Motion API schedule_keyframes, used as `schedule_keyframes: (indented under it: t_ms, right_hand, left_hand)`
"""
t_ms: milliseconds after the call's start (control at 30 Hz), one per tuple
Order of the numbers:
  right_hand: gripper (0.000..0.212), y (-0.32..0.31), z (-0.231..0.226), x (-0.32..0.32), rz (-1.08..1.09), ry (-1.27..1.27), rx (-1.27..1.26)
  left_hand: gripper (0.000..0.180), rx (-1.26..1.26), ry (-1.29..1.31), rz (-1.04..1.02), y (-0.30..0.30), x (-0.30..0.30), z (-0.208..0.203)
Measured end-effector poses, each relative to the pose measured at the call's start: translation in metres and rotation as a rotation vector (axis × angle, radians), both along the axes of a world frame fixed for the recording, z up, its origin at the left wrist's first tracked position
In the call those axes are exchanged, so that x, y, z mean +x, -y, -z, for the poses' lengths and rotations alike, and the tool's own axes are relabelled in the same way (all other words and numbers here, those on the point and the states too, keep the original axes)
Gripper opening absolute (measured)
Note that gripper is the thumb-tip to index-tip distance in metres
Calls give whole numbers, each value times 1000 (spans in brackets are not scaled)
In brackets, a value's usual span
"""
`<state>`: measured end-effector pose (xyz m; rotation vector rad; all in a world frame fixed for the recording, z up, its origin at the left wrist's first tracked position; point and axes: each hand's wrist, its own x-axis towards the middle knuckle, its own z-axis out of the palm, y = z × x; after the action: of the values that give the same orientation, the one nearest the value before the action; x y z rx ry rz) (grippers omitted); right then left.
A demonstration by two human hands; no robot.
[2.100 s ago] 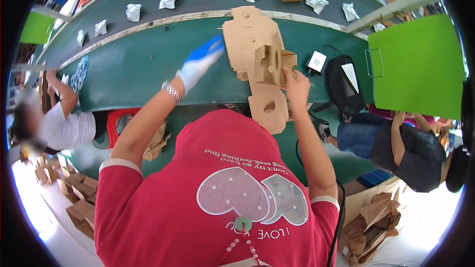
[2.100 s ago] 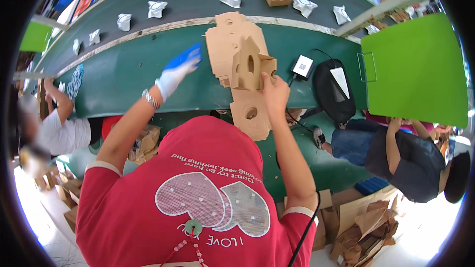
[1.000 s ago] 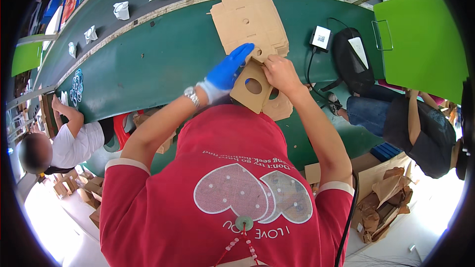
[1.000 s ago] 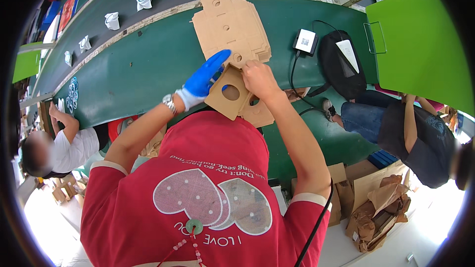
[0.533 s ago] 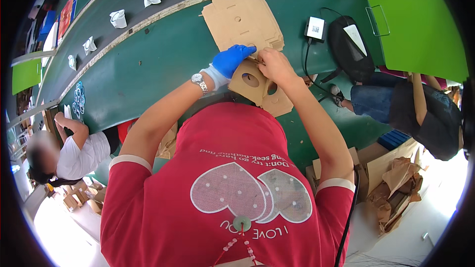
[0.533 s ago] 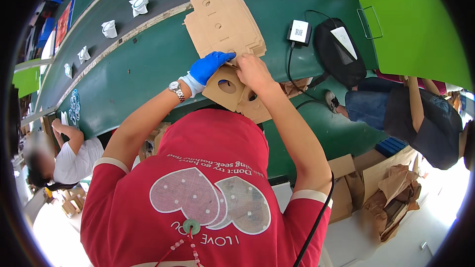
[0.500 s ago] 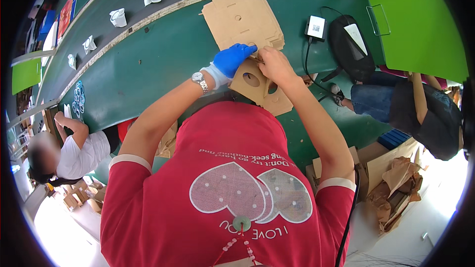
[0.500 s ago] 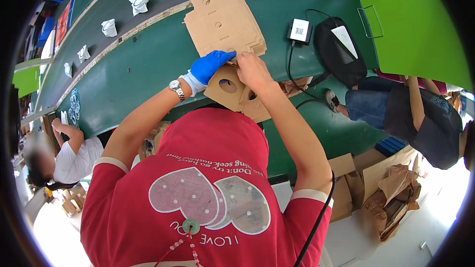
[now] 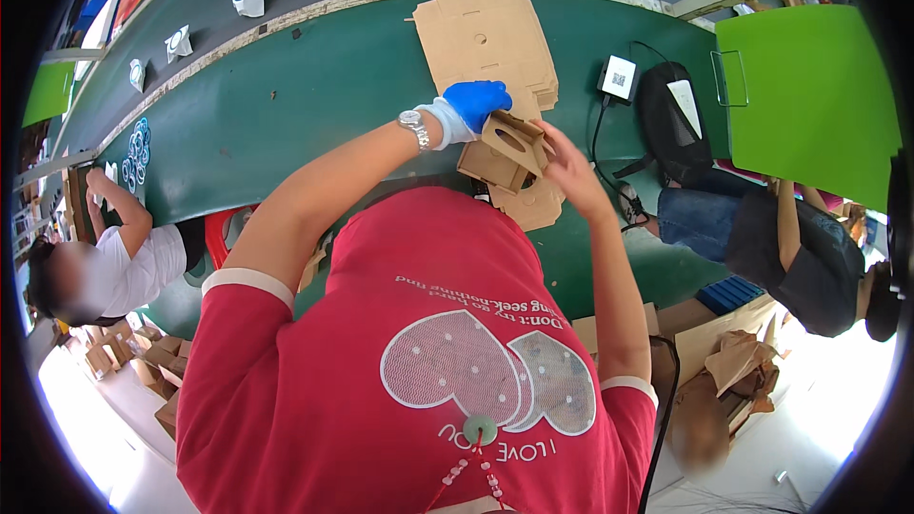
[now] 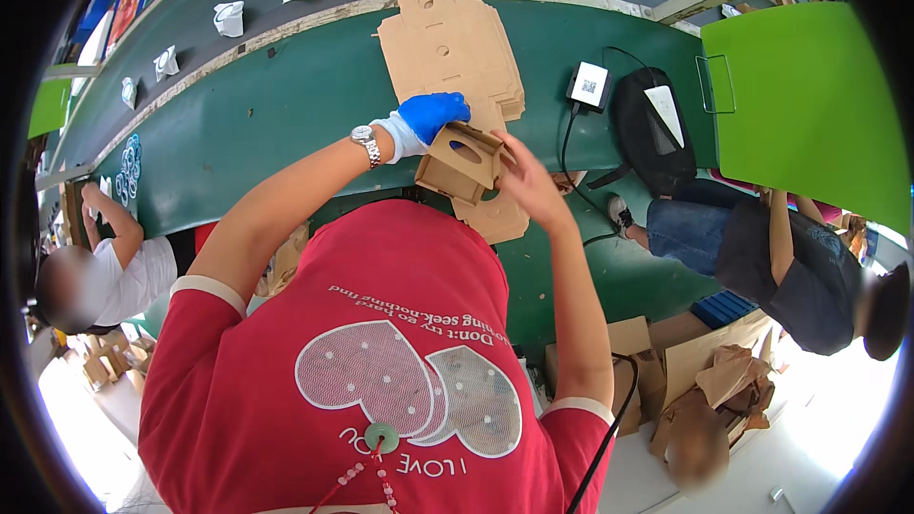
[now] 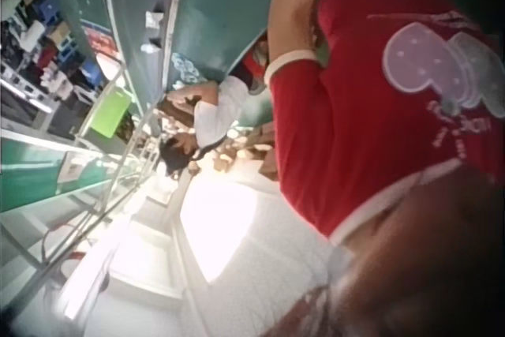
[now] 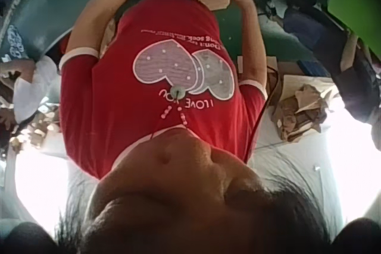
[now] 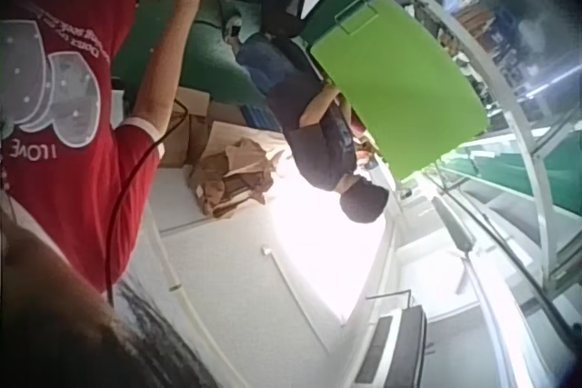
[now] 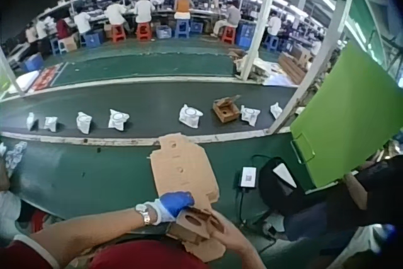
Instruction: The recorder is folding and assembling flat cardboard components into structured packaging boxes on a production line.
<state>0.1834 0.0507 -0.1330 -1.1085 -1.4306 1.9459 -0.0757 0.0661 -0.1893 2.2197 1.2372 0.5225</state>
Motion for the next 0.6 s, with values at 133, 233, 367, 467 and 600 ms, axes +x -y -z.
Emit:
schedule_keyframes:
  t_ms: [133, 233, 367, 467, 600]
  right_hand:
    - [53, 2, 21, -20, 24, 376, 469]
    - [45, -2, 24, -34, -10, 626, 860]
    - [44, -16, 34, -29, -20, 540, 900]
    - [40, -20, 30, -34, -118, 657, 969]
    - [31, -21, 24, -36, -200, 717, 1004]
  left_hand:
    - [34, 51, 52, -4, 3, 1, 9]
    - [32, 13, -27, -42, 3, 8, -5]
    - [30, 14, -75, -51, 1, 9, -5]
    - [29, 35, 19, -59, 1, 8, 0]
    - [35, -30, 15, -154, 11, 7, -9]
